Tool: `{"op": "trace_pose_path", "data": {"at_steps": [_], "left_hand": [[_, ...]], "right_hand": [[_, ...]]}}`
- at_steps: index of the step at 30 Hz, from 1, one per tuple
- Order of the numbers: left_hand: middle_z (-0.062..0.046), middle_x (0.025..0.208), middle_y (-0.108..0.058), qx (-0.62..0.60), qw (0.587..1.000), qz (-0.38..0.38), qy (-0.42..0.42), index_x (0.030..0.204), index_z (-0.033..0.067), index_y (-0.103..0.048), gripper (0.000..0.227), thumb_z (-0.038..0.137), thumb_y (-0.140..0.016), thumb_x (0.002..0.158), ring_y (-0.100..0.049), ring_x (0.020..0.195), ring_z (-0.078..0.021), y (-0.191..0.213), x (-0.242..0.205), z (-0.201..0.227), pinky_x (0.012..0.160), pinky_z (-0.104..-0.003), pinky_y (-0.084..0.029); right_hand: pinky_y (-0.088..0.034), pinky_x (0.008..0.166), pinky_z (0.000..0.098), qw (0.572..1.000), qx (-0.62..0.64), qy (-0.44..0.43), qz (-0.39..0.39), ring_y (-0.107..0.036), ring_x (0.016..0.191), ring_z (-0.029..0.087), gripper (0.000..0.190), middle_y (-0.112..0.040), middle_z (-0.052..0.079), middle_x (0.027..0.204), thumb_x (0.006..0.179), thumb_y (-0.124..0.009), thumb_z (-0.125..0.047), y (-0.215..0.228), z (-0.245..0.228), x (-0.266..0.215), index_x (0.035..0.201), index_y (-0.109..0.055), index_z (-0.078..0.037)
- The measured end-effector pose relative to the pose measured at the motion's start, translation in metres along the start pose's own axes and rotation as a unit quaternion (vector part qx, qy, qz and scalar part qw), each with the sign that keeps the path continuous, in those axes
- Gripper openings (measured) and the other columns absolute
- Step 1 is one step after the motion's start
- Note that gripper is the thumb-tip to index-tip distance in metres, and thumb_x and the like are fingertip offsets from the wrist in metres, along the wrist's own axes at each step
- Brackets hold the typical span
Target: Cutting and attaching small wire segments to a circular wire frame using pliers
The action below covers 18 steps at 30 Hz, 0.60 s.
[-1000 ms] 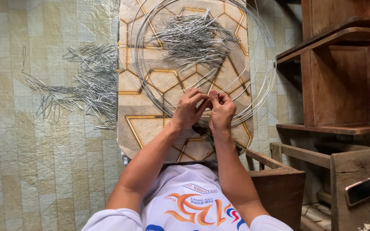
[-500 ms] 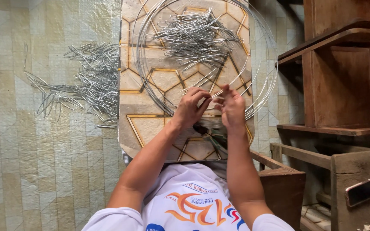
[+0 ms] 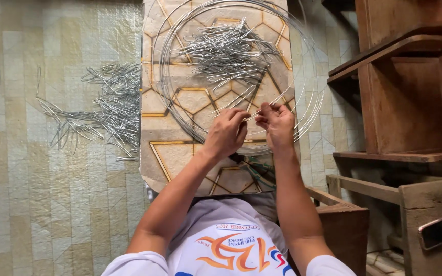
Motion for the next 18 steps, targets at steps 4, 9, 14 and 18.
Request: {"op": "trace_pose_path", "data": {"at_steps": [4, 9, 14, 18], "left_hand": [[-0.015, 0.107, -0.067, 0.061, 0.997, -0.044, 0.016, 0.127, 0.0089, -0.060, 0.030, 0.017, -0.061, 0.098, -0.071, 0.092, -0.0368, 0.001, 0.014, 0.019, 0.076, -0.044, -0.058], [-0.019, 0.098, -0.068, 0.061, 0.986, -0.149, 0.049, 0.129, 0.0068, -0.059, 0.029, 0.017, -0.051, 0.103, -0.073, 0.083, -0.0437, -0.036, -0.005, -0.023, 0.065, -0.050, -0.059], [-0.012, 0.085, -0.061, 0.078, 0.987, -0.139, 0.026, 0.110, 0.0123, -0.060, 0.016, 0.023, -0.056, 0.100, -0.070, 0.075, -0.0389, 0.003, -0.010, -0.010, 0.060, -0.047, -0.057], [-0.010, 0.080, -0.059, 0.072, 0.988, -0.139, 0.014, 0.106, 0.0138, -0.060, 0.010, 0.021, -0.058, 0.099, -0.070, 0.072, -0.0378, 0.009, -0.015, -0.011, 0.058, -0.046, -0.056]], "right_hand": [[-0.066, 0.054, 0.0324, 0.999, 0.032, 0.003, 0.011, -0.076, 0.062, 0.022, 0.032, -0.073, 0.015, 0.086, 0.093, -0.081, -0.024, -0.019, 0.007, -0.021, 0.104, -0.060, -0.002], [-0.054, 0.049, 0.0188, 0.989, -0.132, 0.050, -0.041, -0.066, 0.064, 0.009, 0.024, -0.066, 0.002, 0.082, 0.104, -0.067, -0.036, -0.005, -0.003, -0.026, 0.104, -0.065, -0.012], [-0.054, 0.074, 0.0337, 0.862, -0.381, 0.286, 0.176, -0.065, 0.085, 0.024, 0.043, -0.065, 0.008, 0.096, 0.092, -0.089, -0.045, 0.110, -0.060, 0.051, 0.114, -0.067, -0.014], [-0.051, 0.089, 0.0468, 0.759, -0.527, 0.364, 0.115, -0.063, 0.095, 0.037, 0.057, -0.060, 0.017, 0.105, 0.089, -0.091, -0.037, 0.089, -0.098, 0.027, 0.125, -0.064, -0.003]]}}
Point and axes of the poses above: each hand's wrist, its own x-axis towards the middle knuckle, its own y-axis out of the back of the hand, z = x × y, the point moved 5 cm from there along x, towards the middle knuckle
